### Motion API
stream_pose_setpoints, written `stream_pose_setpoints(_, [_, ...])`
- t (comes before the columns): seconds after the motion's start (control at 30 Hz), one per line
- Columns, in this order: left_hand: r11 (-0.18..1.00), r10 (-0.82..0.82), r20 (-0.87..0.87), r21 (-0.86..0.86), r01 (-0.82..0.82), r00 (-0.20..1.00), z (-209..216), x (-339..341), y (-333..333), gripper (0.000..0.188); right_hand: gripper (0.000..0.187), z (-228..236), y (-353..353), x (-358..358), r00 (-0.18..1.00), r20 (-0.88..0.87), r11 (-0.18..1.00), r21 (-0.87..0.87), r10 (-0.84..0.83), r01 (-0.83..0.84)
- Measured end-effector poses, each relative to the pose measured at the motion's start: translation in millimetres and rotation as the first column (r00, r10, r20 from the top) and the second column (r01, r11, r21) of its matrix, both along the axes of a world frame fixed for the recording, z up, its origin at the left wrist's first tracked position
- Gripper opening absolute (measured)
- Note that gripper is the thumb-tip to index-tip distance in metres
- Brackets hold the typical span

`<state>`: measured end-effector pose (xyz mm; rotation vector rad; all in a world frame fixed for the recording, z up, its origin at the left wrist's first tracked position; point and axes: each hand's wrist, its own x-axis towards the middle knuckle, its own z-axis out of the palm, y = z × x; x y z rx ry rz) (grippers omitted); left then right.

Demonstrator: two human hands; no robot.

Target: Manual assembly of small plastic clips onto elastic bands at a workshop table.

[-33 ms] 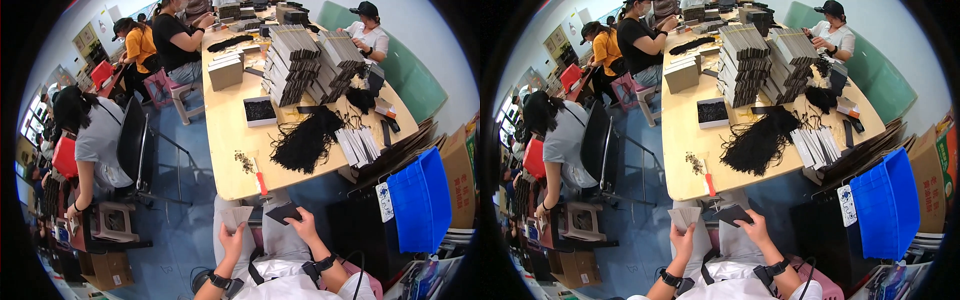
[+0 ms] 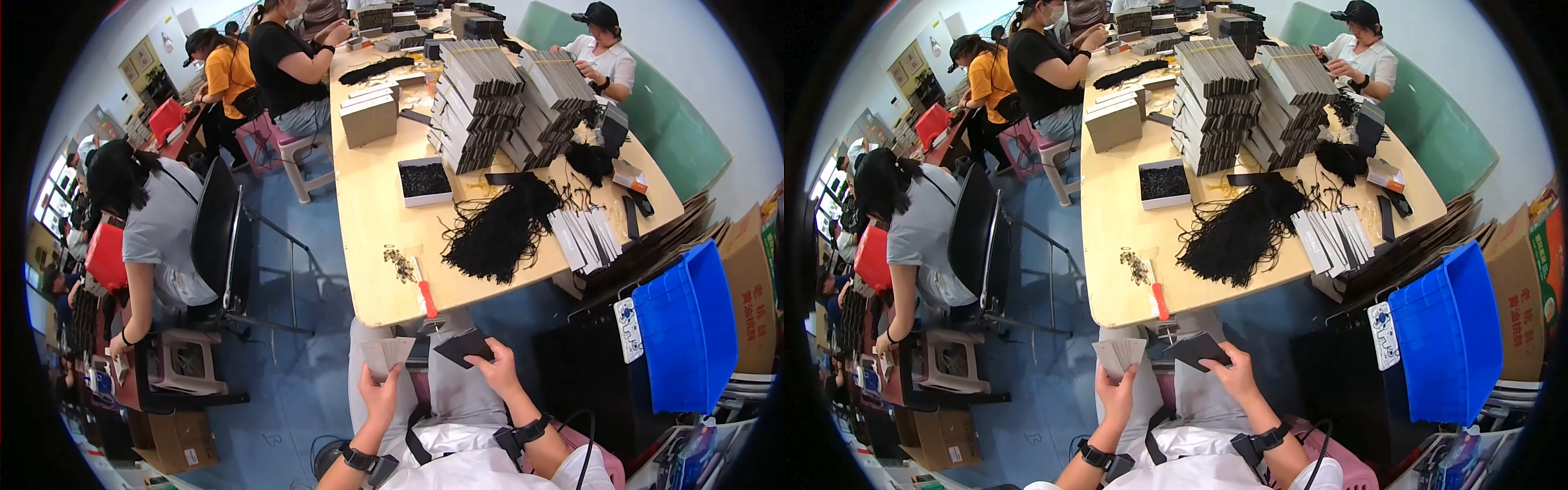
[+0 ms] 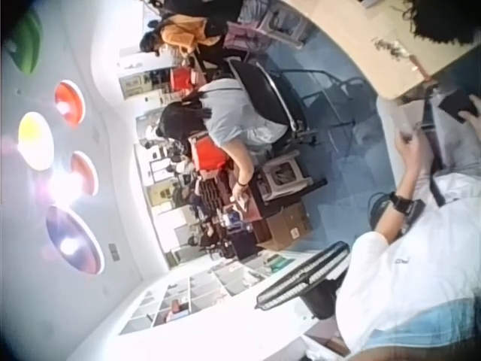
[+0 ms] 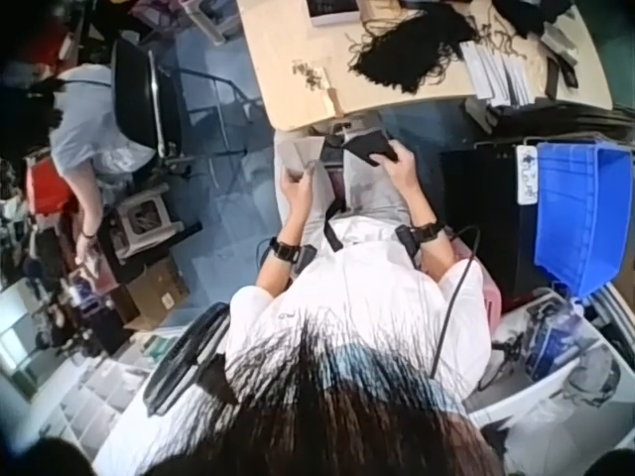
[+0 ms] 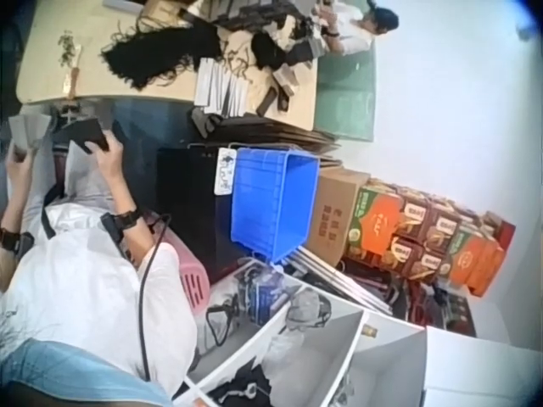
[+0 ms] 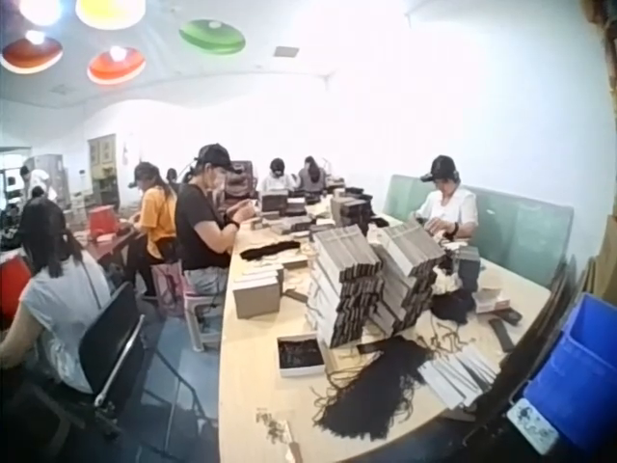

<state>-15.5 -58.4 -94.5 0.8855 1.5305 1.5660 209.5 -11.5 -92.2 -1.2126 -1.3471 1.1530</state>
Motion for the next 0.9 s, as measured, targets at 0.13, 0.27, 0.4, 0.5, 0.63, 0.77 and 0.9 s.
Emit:
stream_pose_setpoints(0.13, [0.999,-0.039,0.009,-0.017,0.039,0.999,-3.5,3.3,-7.1,0.026,0.022,-1.5,-0.4,3.5,1.000,-0.028,0.999,-0.037,-0.011,0.010])
stream_pose_setpoints(0.27, [0.989,-0.147,0.017,0.020,0.147,0.989,-3.8,11.2,-11.4,0.027,0.022,-2.8,0.9,4.2,1.000,0.028,1.000,0.005,0.003,-0.003])
stream_pose_setpoints(0.4, [0.984,-0.167,-0.132,0.035,0.173,0.977,-6.7,18.3,-10.7,0.024,0.021,-2.1,0.0,6.6,0.991,0.134,0.999,0.044,-0.029,0.024])
stream_pose_setpoints(0.5, [0.991,-0.135,-0.116,0.001,0.136,0.984,-10.6,21.3,-7.6,0.023,0.020,2.7,-0.1,4.4,0.983,0.176,0.996,0.084,-0.046,0.031])
stream_pose_setpoints(0.63, [0.969,-0.247,-0.133,-0.066,0.240,0.960,-12.7,18.2,-9.3,0.032,0.020,1.7,1.7,3.0,0.983,0.168,0.990,0.133,-0.071,0.049])
stream_pose_setpoints(0.77, [0.989,-0.113,-0.206,0.069,0.129,0.972,-9.1,21.7,-9.8,0.021,0.020,6.0,5.0,-1.5,0.973,0.223,0.983,0.181,-0.065,0.024])
stream_pose_setpoints(0.9, [0.992,-0.083,-0.252,0.071,0.105,0.964,-11.9,20.6,-8.4,0.022,0.022,2.6,9.7,-6.9,0.969,0.230,0.976,0.212,-0.094,0.045])
